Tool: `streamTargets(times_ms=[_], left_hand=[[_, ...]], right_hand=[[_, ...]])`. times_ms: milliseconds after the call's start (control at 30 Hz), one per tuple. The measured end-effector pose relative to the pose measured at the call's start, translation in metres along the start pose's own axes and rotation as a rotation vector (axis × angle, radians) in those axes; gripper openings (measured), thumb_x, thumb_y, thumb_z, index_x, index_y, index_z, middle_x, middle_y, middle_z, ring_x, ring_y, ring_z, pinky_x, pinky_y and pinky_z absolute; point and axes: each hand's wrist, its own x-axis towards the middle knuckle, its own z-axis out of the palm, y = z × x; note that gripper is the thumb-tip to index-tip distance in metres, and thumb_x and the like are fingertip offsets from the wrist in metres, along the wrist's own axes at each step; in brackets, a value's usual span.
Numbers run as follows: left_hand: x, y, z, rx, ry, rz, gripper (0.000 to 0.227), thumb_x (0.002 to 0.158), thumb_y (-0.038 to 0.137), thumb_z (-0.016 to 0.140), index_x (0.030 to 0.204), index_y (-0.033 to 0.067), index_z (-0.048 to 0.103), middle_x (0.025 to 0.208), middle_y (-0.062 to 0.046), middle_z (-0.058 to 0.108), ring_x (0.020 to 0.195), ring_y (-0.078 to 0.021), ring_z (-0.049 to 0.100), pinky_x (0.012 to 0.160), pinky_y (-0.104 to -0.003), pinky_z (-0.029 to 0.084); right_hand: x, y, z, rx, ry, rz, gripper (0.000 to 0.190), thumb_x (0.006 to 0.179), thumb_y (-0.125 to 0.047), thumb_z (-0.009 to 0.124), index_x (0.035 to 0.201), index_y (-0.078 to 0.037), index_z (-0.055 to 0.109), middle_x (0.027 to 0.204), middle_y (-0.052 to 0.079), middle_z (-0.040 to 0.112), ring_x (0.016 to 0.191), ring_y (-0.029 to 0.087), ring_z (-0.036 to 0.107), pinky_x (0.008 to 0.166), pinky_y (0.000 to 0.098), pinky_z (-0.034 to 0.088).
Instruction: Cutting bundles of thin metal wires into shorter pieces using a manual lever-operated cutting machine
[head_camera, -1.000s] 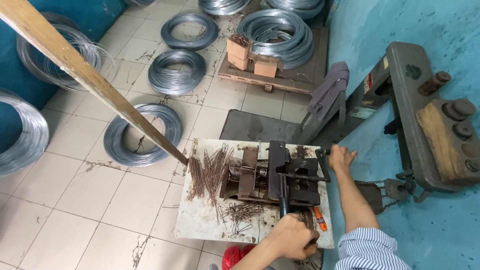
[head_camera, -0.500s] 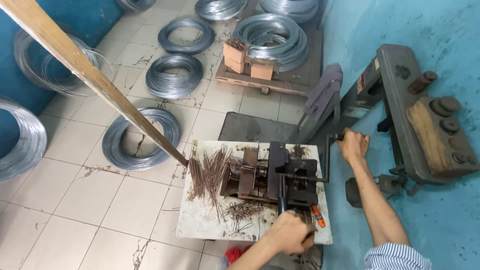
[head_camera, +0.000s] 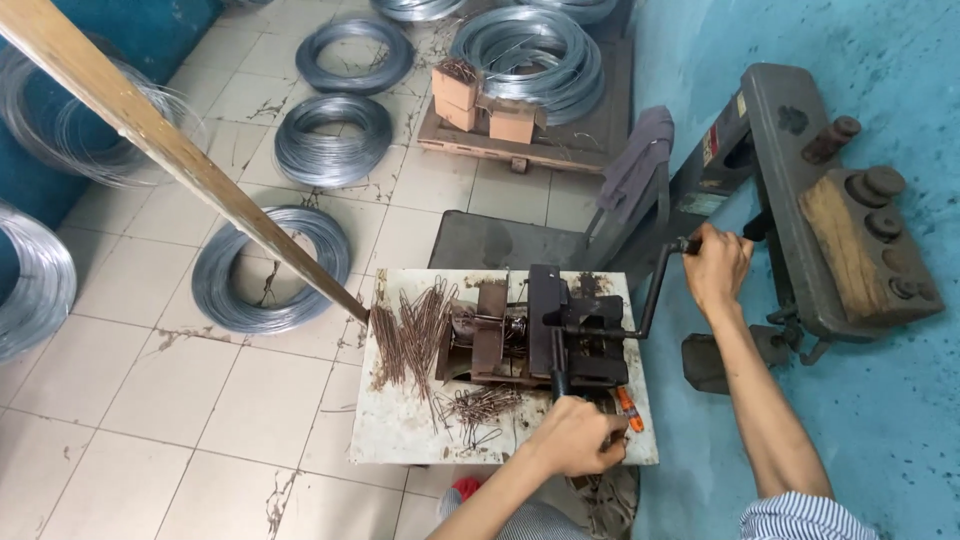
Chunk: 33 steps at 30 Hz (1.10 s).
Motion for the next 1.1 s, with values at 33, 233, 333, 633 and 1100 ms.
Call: streamTargets(times_ms=[33, 233, 333, 633, 1100], left_hand=[[-0.002, 0.003, -0.001, 0.002, 0.000, 0.003, 0.046, 0.092, 0.031, 0.044, 0.120, 0.0075, 0.072, 0.037, 0.002, 0.034, 0.035, -0.0131, 0.043, 0.041, -0.030, 0.037], [0.000, -0.003, 0.013, -0.010, 0.010, 0.017, 0.041, 0.095, 0.029, 0.046, 0.120, 0.0082, 0.071, 0.040, 0.008, 0.023, 0.033, -0.0065, 0.027, 0.035, -0.024, 0.021], [0.003, -0.004, 0.008, -0.044, 0.025, -0.007, 0.042, 0.092, 0.026, 0.049, 0.122, 0.0070, 0.071, 0.037, 0.005, 0.031, 0.033, -0.0100, 0.036, 0.037, -0.027, 0.029], [0.002, -0.004, 0.013, -0.077, 0.020, -0.023, 0.040, 0.090, 0.021, 0.047, 0.120, 0.0076, 0.070, 0.038, 0.007, 0.028, 0.033, -0.0060, 0.027, 0.033, -0.024, 0.023], [-0.003, 0.004, -0.002, -0.065, 0.111, -0.008, 0.038, 0.093, 0.026, 0.047, 0.112, 0.0078, 0.075, 0.044, -0.005, 0.055, 0.043, -0.0188, 0.059, 0.050, -0.035, 0.047]], right_hand=[[-0.008, 0.002, -0.004, -0.002, 0.003, 0.001, 0.010, 0.086, -0.014, 0.076, 0.092, -0.008, 0.072, 0.083, 0.012, 0.072, 0.086, 0.035, 0.065, 0.090, 0.0441, 0.042], [-0.032, -0.002, -0.042, 0.029, 0.149, -0.019, 0.020, 0.097, -0.015, 0.081, 0.086, -0.009, 0.066, 0.081, 0.009, 0.067, 0.084, 0.034, 0.062, 0.089, 0.0448, 0.040], [-0.046, -0.005, -0.068, 0.019, 0.236, -0.071, 0.020, 0.094, -0.003, 0.078, 0.082, -0.006, 0.062, 0.073, 0.011, 0.063, 0.079, 0.032, 0.060, 0.086, 0.0421, 0.037], [-0.133, 0.008, -0.118, -0.061, 0.185, -0.246, 0.025, 0.088, -0.009, 0.073, 0.067, -0.012, 0.060, 0.062, 0.005, 0.061, 0.062, 0.025, 0.061, 0.066, 0.0384, 0.041], [-0.307, 0.006, -0.001, -0.067, -0.504, -0.101, 0.006, 0.062, -0.018, 0.065, 0.063, -0.019, 0.060, 0.049, 0.003, 0.057, 0.043, 0.026, 0.054, 0.044, 0.0414, 0.041]])
